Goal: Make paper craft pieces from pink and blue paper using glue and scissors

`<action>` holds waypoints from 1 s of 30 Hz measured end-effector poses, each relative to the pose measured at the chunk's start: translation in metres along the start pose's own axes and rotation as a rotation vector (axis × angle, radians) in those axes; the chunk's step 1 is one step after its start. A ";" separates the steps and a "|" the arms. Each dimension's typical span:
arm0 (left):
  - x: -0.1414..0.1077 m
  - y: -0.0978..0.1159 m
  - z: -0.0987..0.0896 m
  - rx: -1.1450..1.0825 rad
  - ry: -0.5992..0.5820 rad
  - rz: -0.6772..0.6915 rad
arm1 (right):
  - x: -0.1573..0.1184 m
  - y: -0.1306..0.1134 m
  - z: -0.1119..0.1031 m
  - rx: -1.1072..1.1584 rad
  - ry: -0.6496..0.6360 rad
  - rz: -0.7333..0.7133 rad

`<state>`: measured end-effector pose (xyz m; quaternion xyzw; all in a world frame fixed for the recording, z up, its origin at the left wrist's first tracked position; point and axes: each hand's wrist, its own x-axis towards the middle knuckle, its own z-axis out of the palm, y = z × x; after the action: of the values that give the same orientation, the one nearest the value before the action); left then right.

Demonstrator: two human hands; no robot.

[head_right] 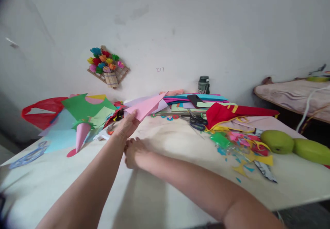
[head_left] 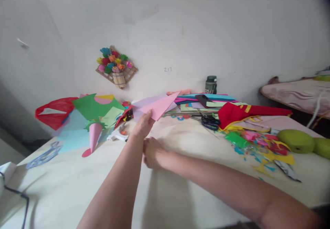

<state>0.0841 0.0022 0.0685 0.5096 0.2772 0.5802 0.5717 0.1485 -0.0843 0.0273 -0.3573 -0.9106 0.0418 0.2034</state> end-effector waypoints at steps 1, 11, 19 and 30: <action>-0.002 -0.006 -0.001 -0.011 0.007 -0.028 | -0.017 0.010 -0.007 -0.032 -0.030 -0.006; -0.026 -0.035 -0.003 -0.063 0.123 -0.284 | -0.078 0.114 -0.100 -0.098 0.299 0.753; -0.028 -0.032 0.001 0.023 0.258 -0.446 | -0.077 0.130 -0.066 -0.169 0.352 0.682; -0.032 -0.018 0.007 0.023 0.284 -0.652 | -0.056 0.125 -0.038 -0.230 0.297 0.323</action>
<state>0.0916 -0.0267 0.0454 0.3148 0.5085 0.4291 0.6769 0.2799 -0.0320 0.0156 -0.5212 -0.8007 -0.0833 0.2834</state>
